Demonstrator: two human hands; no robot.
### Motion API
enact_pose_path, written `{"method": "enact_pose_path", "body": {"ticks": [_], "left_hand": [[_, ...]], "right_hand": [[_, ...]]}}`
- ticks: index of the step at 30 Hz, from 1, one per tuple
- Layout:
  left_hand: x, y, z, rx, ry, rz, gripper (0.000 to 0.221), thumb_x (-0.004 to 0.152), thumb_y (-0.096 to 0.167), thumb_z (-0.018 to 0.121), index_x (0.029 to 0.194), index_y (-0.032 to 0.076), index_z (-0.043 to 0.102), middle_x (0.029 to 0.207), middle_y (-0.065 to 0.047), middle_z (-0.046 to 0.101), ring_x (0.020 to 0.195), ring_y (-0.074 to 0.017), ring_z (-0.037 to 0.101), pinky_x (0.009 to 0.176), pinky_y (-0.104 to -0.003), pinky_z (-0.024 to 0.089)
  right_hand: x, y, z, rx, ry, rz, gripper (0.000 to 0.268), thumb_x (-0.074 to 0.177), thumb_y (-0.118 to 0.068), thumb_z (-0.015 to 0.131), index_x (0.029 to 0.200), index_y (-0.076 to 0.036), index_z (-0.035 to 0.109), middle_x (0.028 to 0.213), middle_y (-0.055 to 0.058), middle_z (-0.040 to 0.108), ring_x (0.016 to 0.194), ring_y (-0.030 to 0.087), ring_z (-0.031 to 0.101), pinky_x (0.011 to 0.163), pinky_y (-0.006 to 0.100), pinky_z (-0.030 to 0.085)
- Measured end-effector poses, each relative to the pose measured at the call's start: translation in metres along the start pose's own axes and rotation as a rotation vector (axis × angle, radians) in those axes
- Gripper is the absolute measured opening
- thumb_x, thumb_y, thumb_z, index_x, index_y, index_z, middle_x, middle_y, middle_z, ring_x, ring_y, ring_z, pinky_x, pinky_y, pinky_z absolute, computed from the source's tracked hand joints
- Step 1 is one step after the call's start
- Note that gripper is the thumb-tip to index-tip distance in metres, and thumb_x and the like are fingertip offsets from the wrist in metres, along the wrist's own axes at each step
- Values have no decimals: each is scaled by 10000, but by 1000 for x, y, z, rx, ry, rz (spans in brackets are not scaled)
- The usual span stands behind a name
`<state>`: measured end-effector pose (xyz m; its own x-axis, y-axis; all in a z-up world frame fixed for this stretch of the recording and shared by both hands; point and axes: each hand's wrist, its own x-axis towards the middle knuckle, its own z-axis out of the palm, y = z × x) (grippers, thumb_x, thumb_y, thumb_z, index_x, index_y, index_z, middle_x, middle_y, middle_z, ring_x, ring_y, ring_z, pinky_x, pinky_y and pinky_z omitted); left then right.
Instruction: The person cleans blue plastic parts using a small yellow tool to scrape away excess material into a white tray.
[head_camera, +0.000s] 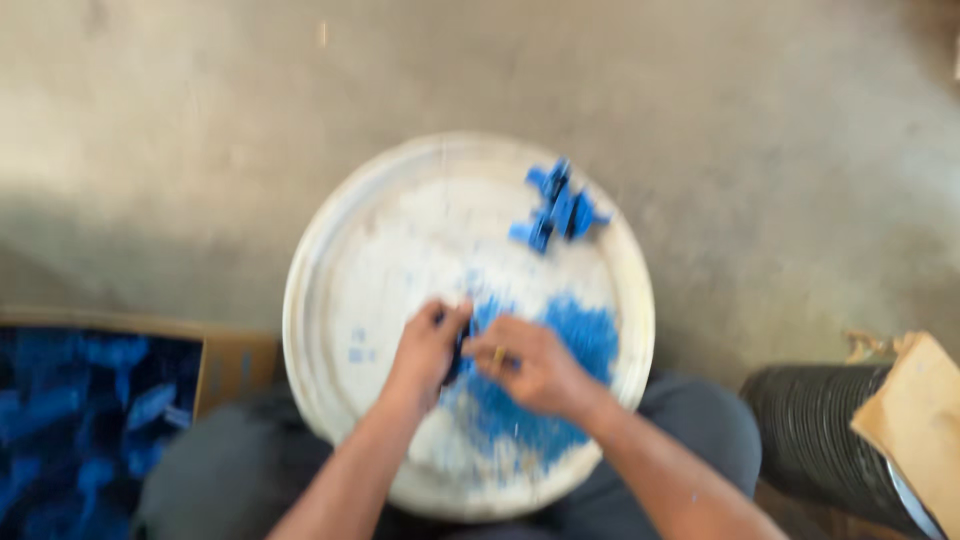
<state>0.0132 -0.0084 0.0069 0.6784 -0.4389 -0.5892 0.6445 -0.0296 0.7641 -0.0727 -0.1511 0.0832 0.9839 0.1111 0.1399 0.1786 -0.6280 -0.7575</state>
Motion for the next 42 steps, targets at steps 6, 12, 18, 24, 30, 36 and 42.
{"method": "enact_pose_path", "body": {"ticks": [6,12,18,24,30,36,42], "left_hand": [[-15,10,3,-15,-84,-218,350,921,431,698,797,137,555,557,-6,461,406,-121,365,376,-311,232],[-22,7,10,-66,-11,-162,372,921,434,695,820,116,531,548,-21,432,386,-141,350,358,-326,226],[-42,-1,21,-174,147,-23,353,925,430,655,915,93,551,602,-78,551,394,-181,438,338,-346,295],[-66,-33,33,-276,118,117,371,869,337,723,1113,61,676,722,-81,632,478,-140,536,375,-325,400],[-99,-32,32,27,176,200,334,881,275,779,1077,5,786,695,-50,625,515,-99,467,443,-289,360],[-111,-47,4,526,138,886,262,1071,264,631,1108,18,713,970,-45,676,881,-95,618,772,-294,512],[-110,-37,10,143,0,489,276,1015,271,650,876,35,685,726,13,581,670,-66,507,597,-269,437]], "right_hand": [[-11,-6,-4,44,-45,-39,91,911,-93,693,988,-49,672,887,125,664,813,331,647,699,410,510],[-26,8,19,231,125,166,163,1015,-194,653,968,-42,615,763,79,604,662,232,568,617,376,480],[-46,13,14,484,225,459,288,1025,-321,674,999,-44,599,747,-26,533,675,65,453,585,288,422],[-95,-7,28,443,252,351,391,880,-228,808,1177,-49,629,839,-47,602,736,43,527,657,240,475],[-102,-25,33,386,412,471,242,886,-179,774,1084,-54,712,838,-13,698,749,64,610,689,266,549],[-119,-22,40,441,375,481,196,993,-133,685,1156,-32,723,871,-63,628,761,15,518,672,214,485],[-96,-49,37,499,213,515,257,1044,-201,589,1220,-31,667,844,-58,582,679,4,461,597,195,427]]}}
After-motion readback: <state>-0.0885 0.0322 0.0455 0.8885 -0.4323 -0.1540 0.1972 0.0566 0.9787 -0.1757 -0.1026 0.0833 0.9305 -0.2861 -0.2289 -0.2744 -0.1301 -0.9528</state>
